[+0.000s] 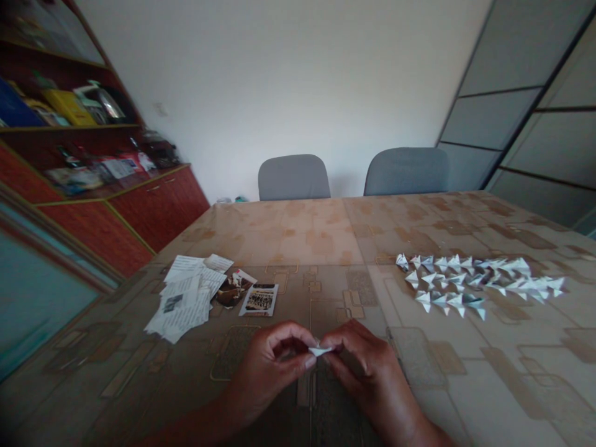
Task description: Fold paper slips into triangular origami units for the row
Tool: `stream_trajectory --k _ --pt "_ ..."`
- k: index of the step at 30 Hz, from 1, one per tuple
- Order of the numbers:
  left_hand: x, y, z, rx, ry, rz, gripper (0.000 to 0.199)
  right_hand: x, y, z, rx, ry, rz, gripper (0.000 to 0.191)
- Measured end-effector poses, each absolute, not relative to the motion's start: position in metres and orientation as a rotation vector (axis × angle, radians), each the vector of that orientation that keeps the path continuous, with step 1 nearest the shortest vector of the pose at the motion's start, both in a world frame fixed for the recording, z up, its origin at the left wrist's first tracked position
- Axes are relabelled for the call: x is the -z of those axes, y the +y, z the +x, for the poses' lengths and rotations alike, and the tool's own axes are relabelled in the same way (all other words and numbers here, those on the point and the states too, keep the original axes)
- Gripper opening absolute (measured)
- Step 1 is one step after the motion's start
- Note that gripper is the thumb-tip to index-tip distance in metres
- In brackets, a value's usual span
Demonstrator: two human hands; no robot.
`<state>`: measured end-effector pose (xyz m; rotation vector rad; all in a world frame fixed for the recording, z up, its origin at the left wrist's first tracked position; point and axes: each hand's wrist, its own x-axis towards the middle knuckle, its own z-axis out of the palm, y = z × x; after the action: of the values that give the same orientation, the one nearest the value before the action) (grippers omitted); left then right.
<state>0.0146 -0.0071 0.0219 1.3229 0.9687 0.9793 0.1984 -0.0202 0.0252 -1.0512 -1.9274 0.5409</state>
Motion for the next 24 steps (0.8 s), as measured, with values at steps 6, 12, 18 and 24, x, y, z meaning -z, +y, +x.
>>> stream_trajectory --k 6,12,18,24 --pt "-0.0229 -0.0075 0.0143 -0.959 0.996 1.326 0.009 -0.0262 -0.0193 0.2005 -0.573 -1.927 -1.061 0.012" --pt "-0.0186 -0.0078 0.0139 -0.929 1.012 1.327 0.007 -0.0276 -0.0188 0.2015 -0.623 -1.942 -1.093 0.010" --pt "-0.0209 -0.0095 0.0152 -0.931 1.069 1.371 0.003 -0.0283 -0.0199 0.2031 -0.641 -1.987 -1.106 0.011" --pt "-0.0221 -0.0103 0.0173 -0.939 1.122 1.378 0.003 -0.0278 -0.0195 0.2009 -0.669 -1.979 -1.106 0.012"
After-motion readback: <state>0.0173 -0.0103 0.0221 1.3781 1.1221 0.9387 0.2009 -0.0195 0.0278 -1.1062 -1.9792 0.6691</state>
